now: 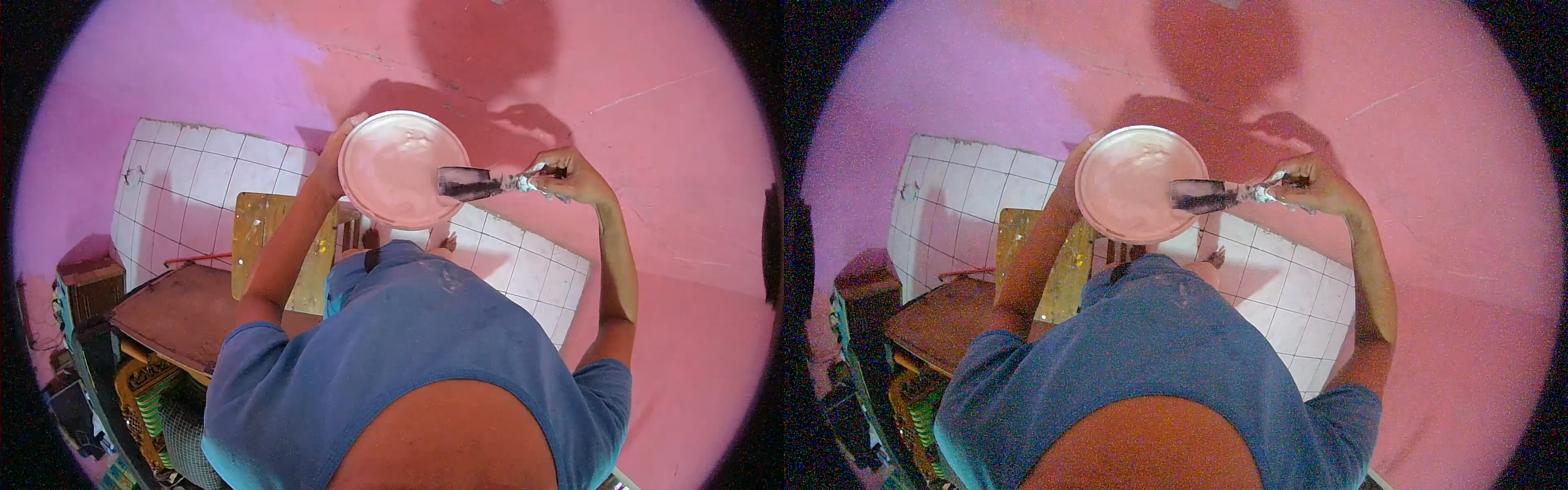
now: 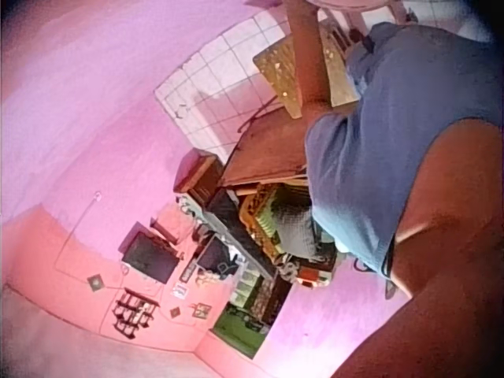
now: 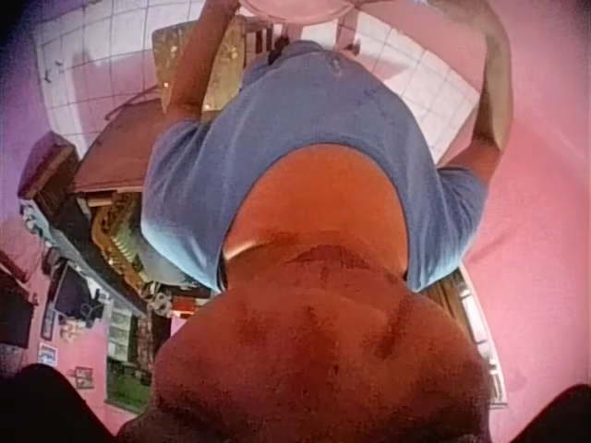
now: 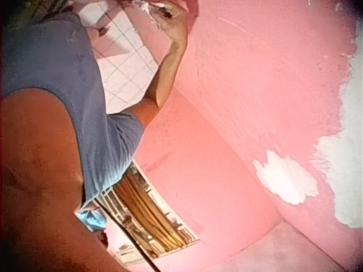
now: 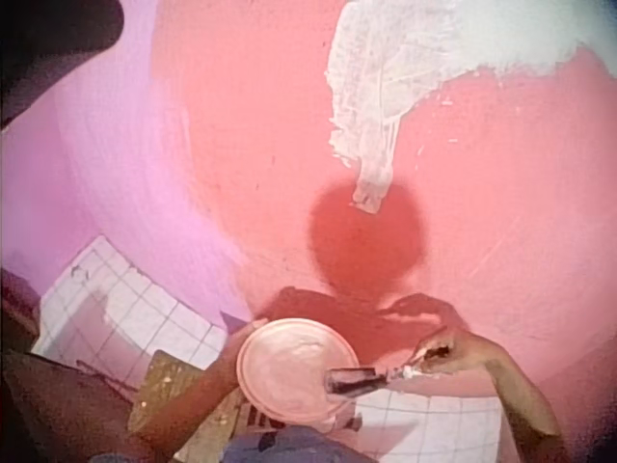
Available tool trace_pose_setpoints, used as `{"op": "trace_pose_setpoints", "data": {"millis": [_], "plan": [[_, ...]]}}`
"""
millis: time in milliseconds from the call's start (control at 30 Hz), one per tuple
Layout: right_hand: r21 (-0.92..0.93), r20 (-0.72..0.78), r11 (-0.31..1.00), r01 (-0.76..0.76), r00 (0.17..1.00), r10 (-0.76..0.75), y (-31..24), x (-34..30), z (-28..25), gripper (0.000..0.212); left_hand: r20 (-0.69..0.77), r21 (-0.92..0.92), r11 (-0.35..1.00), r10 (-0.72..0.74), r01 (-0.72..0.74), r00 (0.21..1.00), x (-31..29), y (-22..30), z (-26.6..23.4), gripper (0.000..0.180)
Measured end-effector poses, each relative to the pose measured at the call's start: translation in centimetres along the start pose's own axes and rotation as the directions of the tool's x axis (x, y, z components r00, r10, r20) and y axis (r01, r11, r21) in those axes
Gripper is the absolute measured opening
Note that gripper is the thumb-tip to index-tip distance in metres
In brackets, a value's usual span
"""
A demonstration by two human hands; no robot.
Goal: The person applies white putty to a pink wall using a putty knife and a small bucket. They scoop putty from the bucket onto the knife and spread it over several patches on the wall.
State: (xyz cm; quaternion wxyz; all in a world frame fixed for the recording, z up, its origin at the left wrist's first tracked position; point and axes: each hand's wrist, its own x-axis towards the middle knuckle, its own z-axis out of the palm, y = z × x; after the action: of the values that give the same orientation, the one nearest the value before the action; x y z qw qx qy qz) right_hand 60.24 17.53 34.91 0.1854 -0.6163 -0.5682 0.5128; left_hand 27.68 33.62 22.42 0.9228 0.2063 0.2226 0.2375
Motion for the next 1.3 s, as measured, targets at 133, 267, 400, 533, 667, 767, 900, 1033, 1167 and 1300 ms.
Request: {"op": "trace_pose_setpoints", "data": {"millis": [133, 267, 400, 533, 667, 767, 900, 1033, 1167, 1300], "plan": [[-0.034, 0.055, 0.999, -0.034, 0.998, 0.036, 0.5, 0.6, 0.1, 0.008, 0.039, -0.046, 0.996, -0.070, 0.072, 0.997, 1.0, -0.2, -0.1, 0.049], [0.037, 0.119, 0.999, 0.003, 0.993, -0.007, 1.1, 1.8, 1.0, 0.009, -0.021, 0.016, 0.999, -0.046, 0.047, 0.999, 1.4, -0.1, 0.6, 0.049], [0.061, 0.112, 0.997, 0.049, 0.992, -0.056, 1.4, 2.6, 2.4, 0.011, 0.015, 0.053, 0.999, -0.002, 0.001, 1.000, 1.3, -0.4, 0.9, 0.049], [0.059, 0.099, 0.998, -0.019, 0.995, 0.013, 0.9, 2.3, 4.9, 0.016, -0.059, -0.024, 1.000, 0.008, -0.010, 0.998, 0.0, -1.2, 1.2, 0.050], [0.080, 0.049, 0.997, -0.015, 0.999, 0.011, 1.2, 1.9, 6.7, 0.019, -0.113, 0.213, 0.960, 0.208, -0.181, 0.972, -1.6, -2.0, 3.3, 0.051], [0.136, 0.045, 0.988, -0.076, 0.996, 0.071, 0.9, 1.9, 8.0, 0.022, -0.103, 0.070, 0.971, 0.233, -0.227, 0.967, -1.9, -2.7, 3.4, 0.049], [0.192, -0.021, 0.972, -0.131, 0.990, 0.138, -0.4, 2.9, 9.2, 0.022, -0.092, -0.083, 0.944, 0.312, -0.319, 0.946, -0.8, -3.7, 2.0, 0.056], [0.230, -0.150, 0.973, 0.003, 0.988, 0.033, -1.0, 3.5, 10.6, 0.015, -0.026, -0.256, 0.905, 0.344, -0.339, 0.939, 0.0, -3.9, 1.4, 0.072], [0.014, -0.259, 0.985, 0.171, 0.952, -0.161, -1.9, 2.3, 11.5, 0.025, 0.352, 0.765, 0.067, 0.790, -0.641, 0.502, 0.2, -5.9, -0.7, 0.072], [0.049, -0.214, 0.968, 0.246, 0.949, -0.230, -1.2, 1.6, 11.3, 0.026, 0.121, 0.199, 0.653, 0.723, -0.731, 0.680, -3.0, -5.0, 2.0, 0.062]]}}
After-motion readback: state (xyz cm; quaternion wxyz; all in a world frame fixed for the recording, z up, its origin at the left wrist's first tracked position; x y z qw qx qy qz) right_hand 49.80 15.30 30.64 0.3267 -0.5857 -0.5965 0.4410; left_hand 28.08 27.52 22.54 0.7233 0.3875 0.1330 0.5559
